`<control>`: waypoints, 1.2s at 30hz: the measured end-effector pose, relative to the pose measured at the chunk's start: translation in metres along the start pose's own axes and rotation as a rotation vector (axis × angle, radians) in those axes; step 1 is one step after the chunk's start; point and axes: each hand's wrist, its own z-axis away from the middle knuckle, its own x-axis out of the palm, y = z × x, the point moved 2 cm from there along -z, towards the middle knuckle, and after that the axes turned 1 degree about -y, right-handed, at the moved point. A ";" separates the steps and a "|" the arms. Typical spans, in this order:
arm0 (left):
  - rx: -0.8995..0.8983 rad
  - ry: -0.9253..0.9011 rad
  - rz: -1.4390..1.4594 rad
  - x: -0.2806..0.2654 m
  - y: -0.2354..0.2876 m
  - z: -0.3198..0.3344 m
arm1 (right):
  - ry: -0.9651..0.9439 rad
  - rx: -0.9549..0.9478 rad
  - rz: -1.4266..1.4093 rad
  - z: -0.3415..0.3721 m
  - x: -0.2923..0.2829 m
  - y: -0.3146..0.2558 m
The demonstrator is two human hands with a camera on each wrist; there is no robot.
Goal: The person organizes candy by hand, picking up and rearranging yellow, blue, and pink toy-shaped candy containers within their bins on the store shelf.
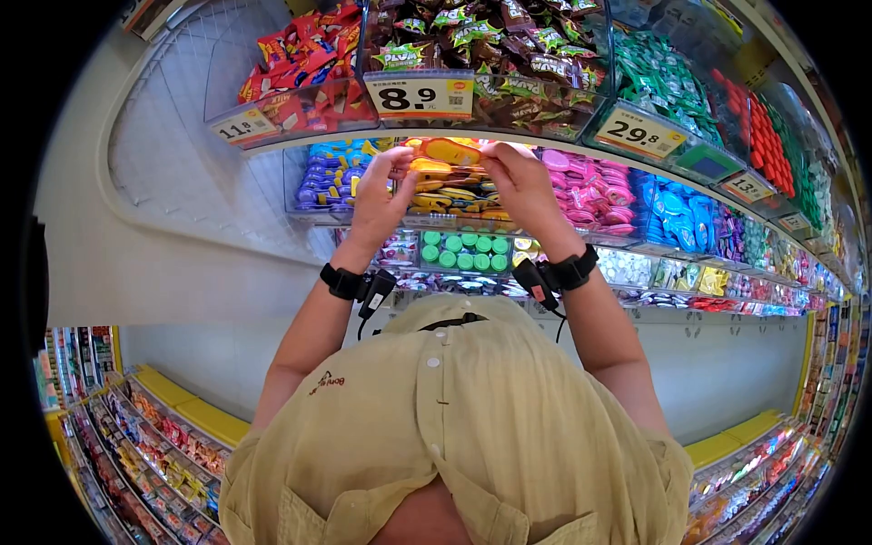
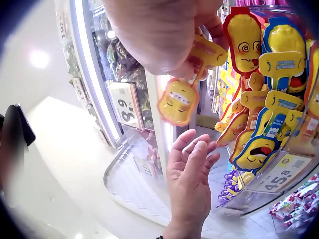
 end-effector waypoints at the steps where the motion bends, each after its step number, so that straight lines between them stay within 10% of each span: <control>1: 0.033 -0.018 -0.054 0.000 0.005 -0.002 | 0.001 0.053 -0.073 0.003 -0.001 0.002; 7: -0.169 -0.110 0.454 0.020 0.043 -0.017 | -0.037 0.188 -0.361 0.009 0.003 0.005; 16: 0.212 -0.246 0.042 0.029 0.060 -0.030 | -0.057 0.049 -0.163 0.017 -0.017 -0.026; 25: 0.073 -0.314 0.047 0.031 0.047 -0.020 | 0.032 0.203 -0.495 0.032 -0.002 0.012; 36: 0.184 -0.334 -0.245 0.029 0.023 -0.009 | 0.037 0.166 -0.253 0.037 -0.002 0.038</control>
